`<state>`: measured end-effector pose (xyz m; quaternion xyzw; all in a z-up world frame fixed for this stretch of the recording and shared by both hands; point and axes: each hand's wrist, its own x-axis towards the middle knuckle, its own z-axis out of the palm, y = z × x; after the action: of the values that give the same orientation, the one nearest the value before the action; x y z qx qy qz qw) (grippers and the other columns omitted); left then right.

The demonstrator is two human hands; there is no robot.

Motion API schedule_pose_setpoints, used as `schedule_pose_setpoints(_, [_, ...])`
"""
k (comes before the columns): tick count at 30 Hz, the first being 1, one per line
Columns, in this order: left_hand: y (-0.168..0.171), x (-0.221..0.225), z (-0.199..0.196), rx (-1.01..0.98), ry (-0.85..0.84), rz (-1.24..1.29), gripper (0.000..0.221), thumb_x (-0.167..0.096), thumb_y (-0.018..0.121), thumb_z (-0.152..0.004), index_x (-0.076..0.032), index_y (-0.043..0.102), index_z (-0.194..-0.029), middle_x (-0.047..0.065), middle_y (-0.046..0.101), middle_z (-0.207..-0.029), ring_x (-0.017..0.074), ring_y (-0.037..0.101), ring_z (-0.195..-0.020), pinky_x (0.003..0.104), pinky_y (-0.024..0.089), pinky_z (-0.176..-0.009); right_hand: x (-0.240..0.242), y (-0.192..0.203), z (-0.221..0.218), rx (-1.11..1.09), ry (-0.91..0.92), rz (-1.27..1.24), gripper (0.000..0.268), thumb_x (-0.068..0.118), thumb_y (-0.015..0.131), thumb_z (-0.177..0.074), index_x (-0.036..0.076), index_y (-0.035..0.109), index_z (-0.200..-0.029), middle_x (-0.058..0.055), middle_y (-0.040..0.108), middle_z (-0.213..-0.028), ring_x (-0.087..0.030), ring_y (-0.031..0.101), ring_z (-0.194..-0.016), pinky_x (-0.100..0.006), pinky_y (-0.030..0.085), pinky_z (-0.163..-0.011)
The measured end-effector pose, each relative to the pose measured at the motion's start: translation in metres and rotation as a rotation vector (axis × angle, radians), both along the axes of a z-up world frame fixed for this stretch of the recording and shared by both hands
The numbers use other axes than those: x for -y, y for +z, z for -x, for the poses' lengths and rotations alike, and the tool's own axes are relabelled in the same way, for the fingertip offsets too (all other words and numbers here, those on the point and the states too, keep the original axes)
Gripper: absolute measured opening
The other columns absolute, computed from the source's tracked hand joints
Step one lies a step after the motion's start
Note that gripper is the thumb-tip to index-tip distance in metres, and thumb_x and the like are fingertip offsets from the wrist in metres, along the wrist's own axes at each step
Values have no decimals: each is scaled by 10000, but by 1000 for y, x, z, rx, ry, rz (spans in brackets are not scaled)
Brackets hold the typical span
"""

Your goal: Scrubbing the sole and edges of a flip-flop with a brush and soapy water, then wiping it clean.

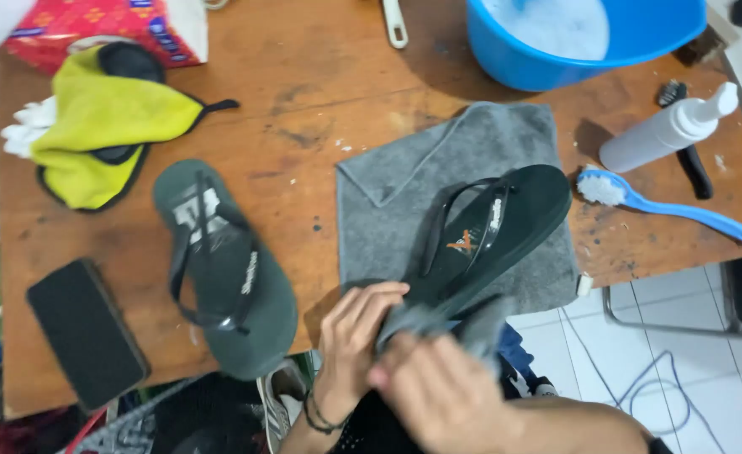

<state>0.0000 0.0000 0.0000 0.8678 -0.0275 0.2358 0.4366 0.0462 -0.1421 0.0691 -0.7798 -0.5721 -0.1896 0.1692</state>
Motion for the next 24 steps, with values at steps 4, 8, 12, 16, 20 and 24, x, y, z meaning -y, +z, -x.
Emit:
schedule_pose_setpoints(4, [1, 1, 0, 10, 52, -4, 201, -100, 428, -1023, -78, 612, -944, 100, 764, -1092, 231, 723, -859, 328, 541, -780, 4, 7, -10, -299, 121, -97, 237, 205, 545, -1072, 35, 647, -943, -108, 662, -996, -246, 545, -705, -301, 461, -589])
schedule_pose_setpoints(8, [4, 1, -5, -56, 94, 12, 145, -78, 730, -816, -91, 618, -908, 76, 774, -1094, 237, 731, -860, 330, 537, -742, 39, 38, -69, -1147, 562, -69, 324, 247, 390, -1125, 37, 581, -968, -125, 607, -942, -296, 569, -769, -383, 454, -702])
schedule_pose_setpoints(12, [4, 4, -8, -85, 143, -44, 288, -296, 834, -861, -113, 612, -877, 49, 773, -1048, 191, 726, -840, 308, 557, -748, 116, -23, -72, -832, -112, -722, 181, 341, 465, -1116, 283, 561, -973, -68, 695, -756, -313, 738, -956, -529, 599, -1026])
schedule_pose_setpoints(16, [5, 3, -11, 13, 123, -103, 148, -127, 728, -901, -102, 600, -832, 59, 771, -1031, 190, 709, -794, 291, 539, -717, 124, -13, -119, -520, -532, -627, 446, 193, 406, -1214, -171, 577, -1021, -392, 639, -1116, -436, 665, -1070, -464, 519, -1011])
schedule_pose_setpoints(20, [-2, -2, -7, -39, 53, -46, 111, -165, 730, -867, -110, 633, -861, 44, 760, -1059, 207, 703, -838, 307, 536, -727, 131, -7, -139, -680, -464, -302, 287, 182, 489, -1098, -62, 636, -1067, -269, 654, -1230, -338, 627, -1259, -428, 456, -1150])
schedule_pose_setpoints(24, [-5, -10, -8, -112, 75, 62, 234, -74, 703, -686, -153, 591, -877, -9, 777, -1040, 206, 736, -883, 329, 528, -777, 135, -14, -132, -520, -325, -60, 728, 263, 866, -672, -24, 585, -1279, -323, 549, -1459, -422, 541, -1419, -473, 397, -1179])
